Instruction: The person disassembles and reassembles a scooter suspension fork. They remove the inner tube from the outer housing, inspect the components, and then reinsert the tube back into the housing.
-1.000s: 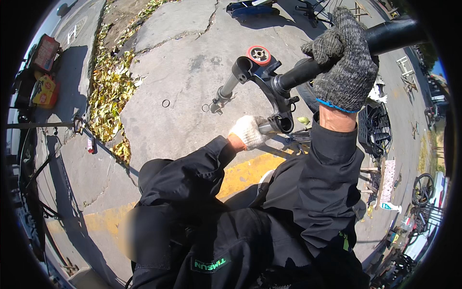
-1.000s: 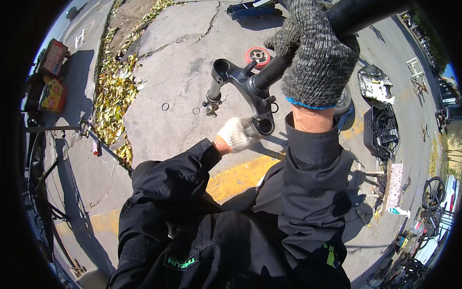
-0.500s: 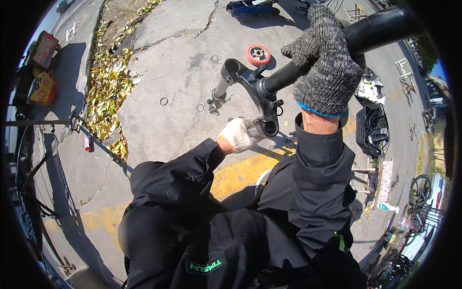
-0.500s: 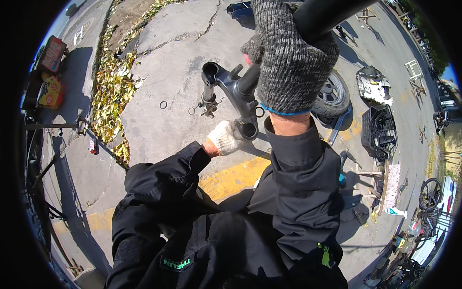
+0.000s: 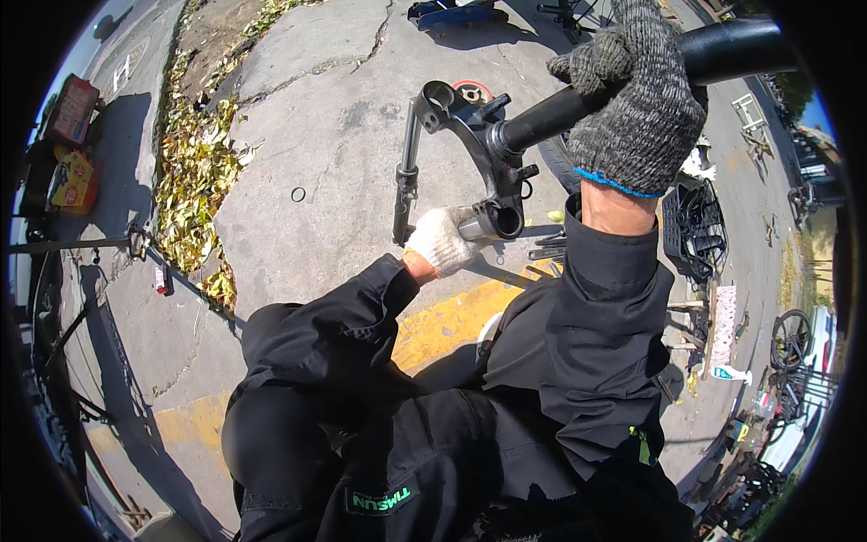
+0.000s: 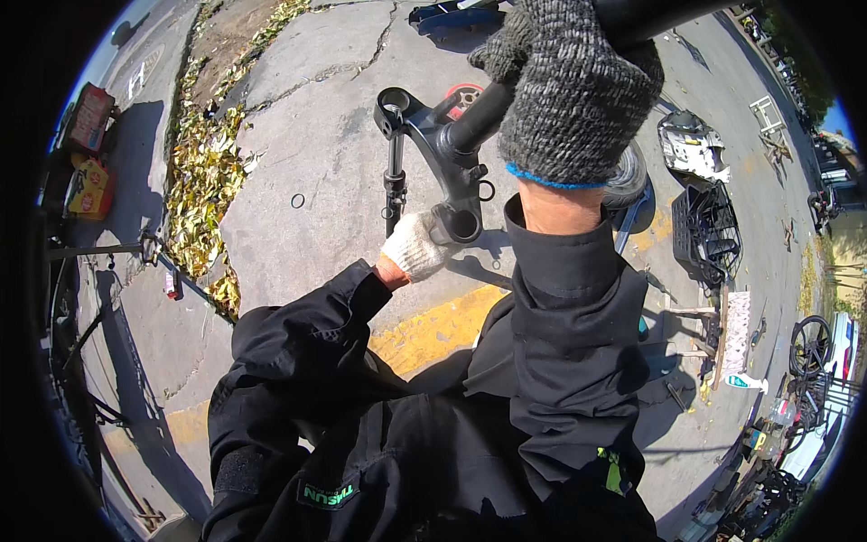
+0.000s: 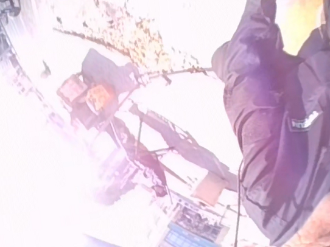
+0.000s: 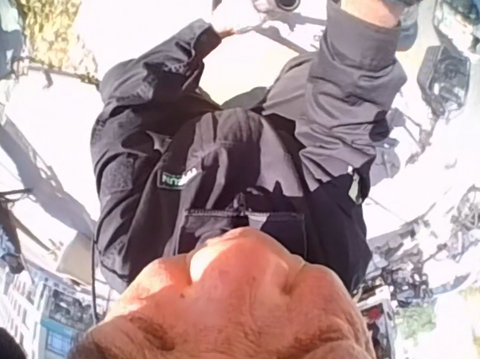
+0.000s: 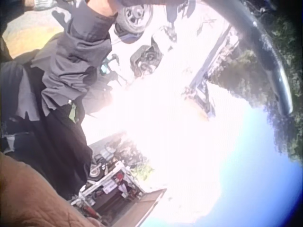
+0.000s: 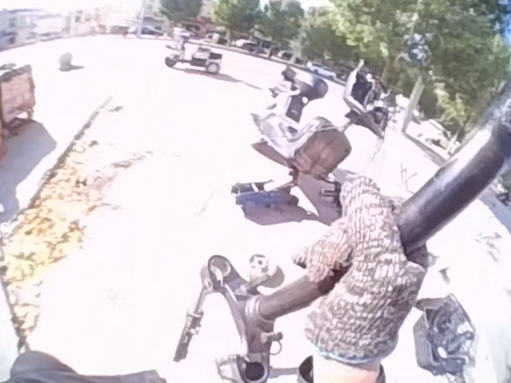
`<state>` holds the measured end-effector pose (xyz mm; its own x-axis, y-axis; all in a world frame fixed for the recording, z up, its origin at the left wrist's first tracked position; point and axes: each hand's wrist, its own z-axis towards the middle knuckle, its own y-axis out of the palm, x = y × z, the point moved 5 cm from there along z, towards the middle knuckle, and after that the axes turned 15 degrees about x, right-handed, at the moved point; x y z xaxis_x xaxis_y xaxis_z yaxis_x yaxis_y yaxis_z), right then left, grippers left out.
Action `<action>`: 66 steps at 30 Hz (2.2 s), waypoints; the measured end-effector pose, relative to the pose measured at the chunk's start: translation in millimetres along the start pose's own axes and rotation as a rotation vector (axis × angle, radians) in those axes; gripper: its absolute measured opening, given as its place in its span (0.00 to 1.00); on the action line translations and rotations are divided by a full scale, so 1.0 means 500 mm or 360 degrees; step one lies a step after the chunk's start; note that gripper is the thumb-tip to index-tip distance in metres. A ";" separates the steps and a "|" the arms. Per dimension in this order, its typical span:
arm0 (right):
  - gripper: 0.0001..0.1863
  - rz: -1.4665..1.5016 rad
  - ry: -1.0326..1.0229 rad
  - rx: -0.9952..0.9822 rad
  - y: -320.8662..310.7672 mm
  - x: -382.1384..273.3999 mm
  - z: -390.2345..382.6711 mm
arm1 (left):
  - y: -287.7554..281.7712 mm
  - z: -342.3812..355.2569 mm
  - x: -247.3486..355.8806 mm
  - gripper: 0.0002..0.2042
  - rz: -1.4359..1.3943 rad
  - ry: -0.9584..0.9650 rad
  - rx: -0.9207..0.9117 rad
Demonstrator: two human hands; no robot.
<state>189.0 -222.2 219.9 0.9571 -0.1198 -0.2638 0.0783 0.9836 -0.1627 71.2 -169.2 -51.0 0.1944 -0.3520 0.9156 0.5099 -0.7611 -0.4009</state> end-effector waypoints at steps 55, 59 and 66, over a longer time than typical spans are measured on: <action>0.13 0.1090 0.1306 0.0366 0.020 0.057 -0.202 | 0.031 -0.035 -0.049 0.17 0.0428 0.0119 -0.0074; 0.13 0.0802 0.1013 0.0183 -0.028 0.040 -0.135 | 0.029 -0.043 -0.022 0.17 0.0324 -0.0072 -0.0292; 0.16 0.0165 0.0644 -0.0080 -0.007 0.011 -0.153 | 0.039 -0.057 -0.017 0.12 0.0144 -0.0019 -0.0245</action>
<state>172.5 -236.7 146.1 0.7717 -0.0740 -0.6317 -0.0359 0.9866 -0.1595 55.7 -196.7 -67.4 0.2442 -0.4169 0.8755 0.3557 -0.8015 -0.4808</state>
